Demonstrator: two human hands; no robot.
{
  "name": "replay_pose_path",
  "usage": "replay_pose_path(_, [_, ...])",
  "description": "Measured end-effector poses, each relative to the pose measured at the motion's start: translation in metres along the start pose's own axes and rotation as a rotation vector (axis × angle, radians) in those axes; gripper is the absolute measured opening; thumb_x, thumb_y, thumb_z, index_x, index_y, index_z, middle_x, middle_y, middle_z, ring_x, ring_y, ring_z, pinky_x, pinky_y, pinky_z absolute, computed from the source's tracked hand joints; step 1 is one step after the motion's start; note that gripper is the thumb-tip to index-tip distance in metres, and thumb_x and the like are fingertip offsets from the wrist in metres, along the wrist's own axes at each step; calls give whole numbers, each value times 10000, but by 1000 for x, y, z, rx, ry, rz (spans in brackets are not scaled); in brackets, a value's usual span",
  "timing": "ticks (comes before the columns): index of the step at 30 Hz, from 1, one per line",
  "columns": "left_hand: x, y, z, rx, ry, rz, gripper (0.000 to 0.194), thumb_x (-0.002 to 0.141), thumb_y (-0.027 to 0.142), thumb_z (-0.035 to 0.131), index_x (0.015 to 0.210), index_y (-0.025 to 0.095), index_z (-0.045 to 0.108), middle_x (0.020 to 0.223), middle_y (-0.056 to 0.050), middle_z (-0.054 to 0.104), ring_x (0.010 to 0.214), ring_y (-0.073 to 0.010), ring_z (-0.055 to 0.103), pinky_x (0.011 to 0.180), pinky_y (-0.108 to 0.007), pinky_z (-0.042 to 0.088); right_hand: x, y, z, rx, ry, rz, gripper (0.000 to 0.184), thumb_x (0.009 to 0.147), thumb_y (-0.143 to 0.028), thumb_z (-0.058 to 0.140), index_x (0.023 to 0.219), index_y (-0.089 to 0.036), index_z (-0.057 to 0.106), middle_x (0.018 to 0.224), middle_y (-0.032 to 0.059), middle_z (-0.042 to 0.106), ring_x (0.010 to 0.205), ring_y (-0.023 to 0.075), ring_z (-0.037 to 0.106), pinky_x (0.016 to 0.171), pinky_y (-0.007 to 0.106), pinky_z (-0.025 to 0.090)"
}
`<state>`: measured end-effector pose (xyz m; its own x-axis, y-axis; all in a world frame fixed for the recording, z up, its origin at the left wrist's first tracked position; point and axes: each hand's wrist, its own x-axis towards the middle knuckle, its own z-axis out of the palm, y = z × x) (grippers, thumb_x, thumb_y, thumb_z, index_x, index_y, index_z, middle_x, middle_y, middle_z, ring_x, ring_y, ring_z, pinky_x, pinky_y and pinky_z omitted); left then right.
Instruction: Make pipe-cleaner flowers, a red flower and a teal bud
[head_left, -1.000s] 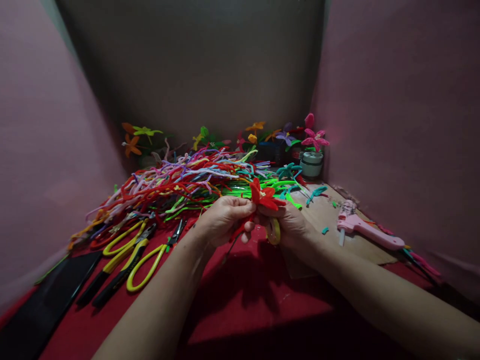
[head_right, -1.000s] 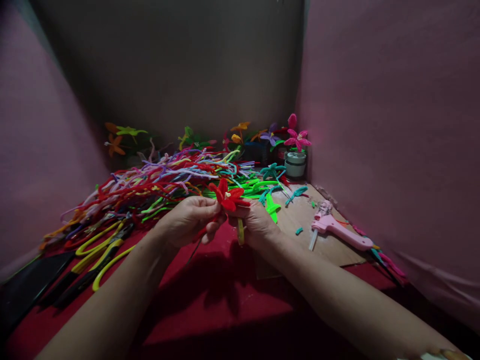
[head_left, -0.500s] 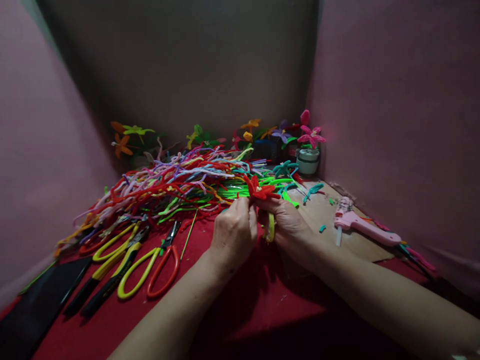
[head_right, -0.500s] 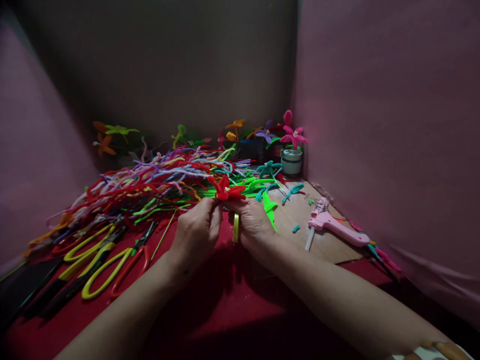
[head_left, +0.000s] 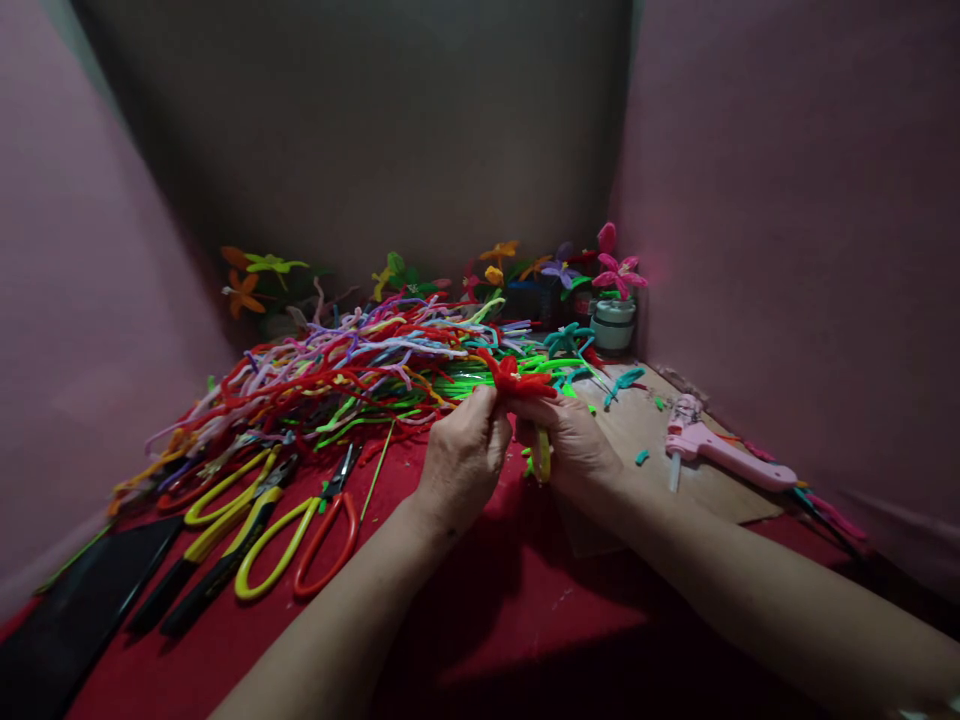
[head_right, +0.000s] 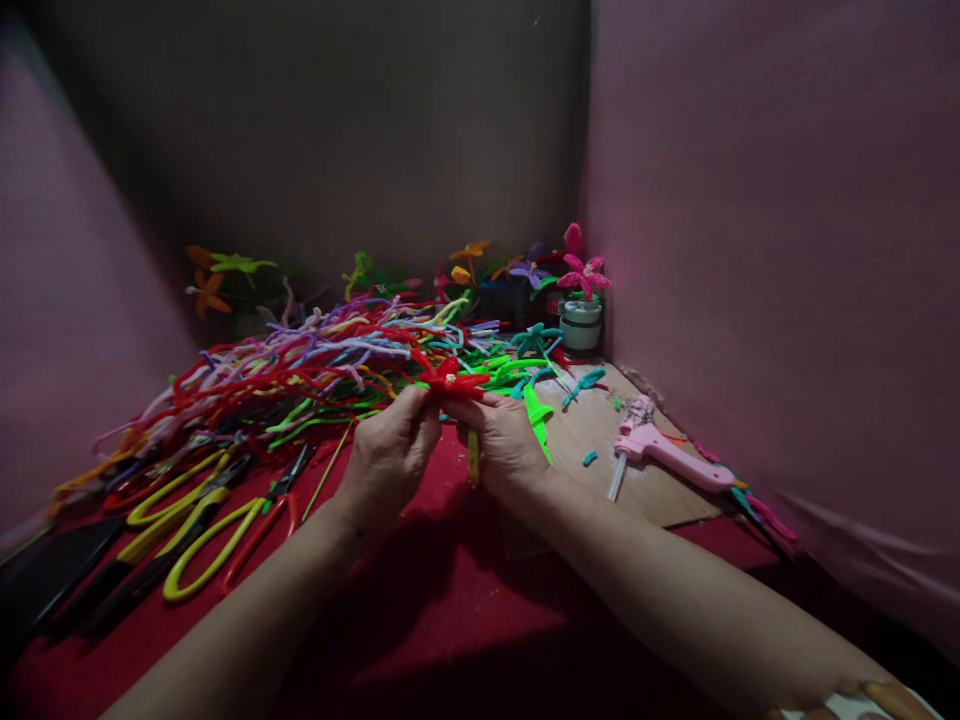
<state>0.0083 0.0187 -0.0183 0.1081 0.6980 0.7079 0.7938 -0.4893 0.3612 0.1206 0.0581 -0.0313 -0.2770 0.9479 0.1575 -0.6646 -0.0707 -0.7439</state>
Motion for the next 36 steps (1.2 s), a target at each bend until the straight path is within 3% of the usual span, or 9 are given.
replay_pose_path(6, [5,9,-10,-523,-45,-305,138,847,246,456,767,173,542,520,63,431,405,-60,392,422,-185,330,1,-8,1,-16,-67,45,136,536,-179,764,634,-159,673,529,-48,572,459,52,424,454,199,295])
replay_pose_path(9, [6,8,-11,-769,-78,-386,143,835,292,495,791,171,558,503,69,431,359,-58,388,364,-187,311,3,-8,0,-31,-103,78,125,544,-209,759,600,-152,663,503,-40,562,458,63,435,438,206,281])
replay_pose_path(16, [9,3,-11,-983,-151,-422,143,818,278,556,822,149,619,553,46,485,400,-45,431,381,-170,339,7,-11,-4,5,-100,140,148,487,-170,753,591,-149,649,484,-49,552,419,55,427,418,196,282])
replay_pose_path(24, [10,-8,-11,-1301,-334,-643,214,716,295,672,665,128,547,540,38,493,353,-36,368,316,-179,364,10,-9,-10,-23,-182,191,122,497,-140,725,598,-135,657,491,-32,571,423,60,438,444,206,300])
replay_pose_path(29, [14,-13,-18,-1339,-472,-748,267,672,307,704,617,127,514,516,40,478,332,-26,329,278,-166,326,10,-6,-13,-31,-206,242,123,521,-145,712,624,-143,645,481,-38,549,428,70,442,463,215,317])
replay_pose_path(31, [16,-12,-18,-1292,-476,-767,277,672,326,699,627,126,513,529,34,491,335,-28,338,277,-168,320,11,-6,-13,-23,-201,245,124,510,-138,710,612,-146,640,480,-40,548,431,71,444,464,214,323])
replay_pose_path(36, [12,-3,-10,-916,-238,-614,193,756,327,590,757,143,531,588,11,541,376,-82,445,334,-208,370,11,-3,-11,55,-130,214,130,503,-134,724,588,-157,629,474,-49,548,431,73,430,447,216,325])
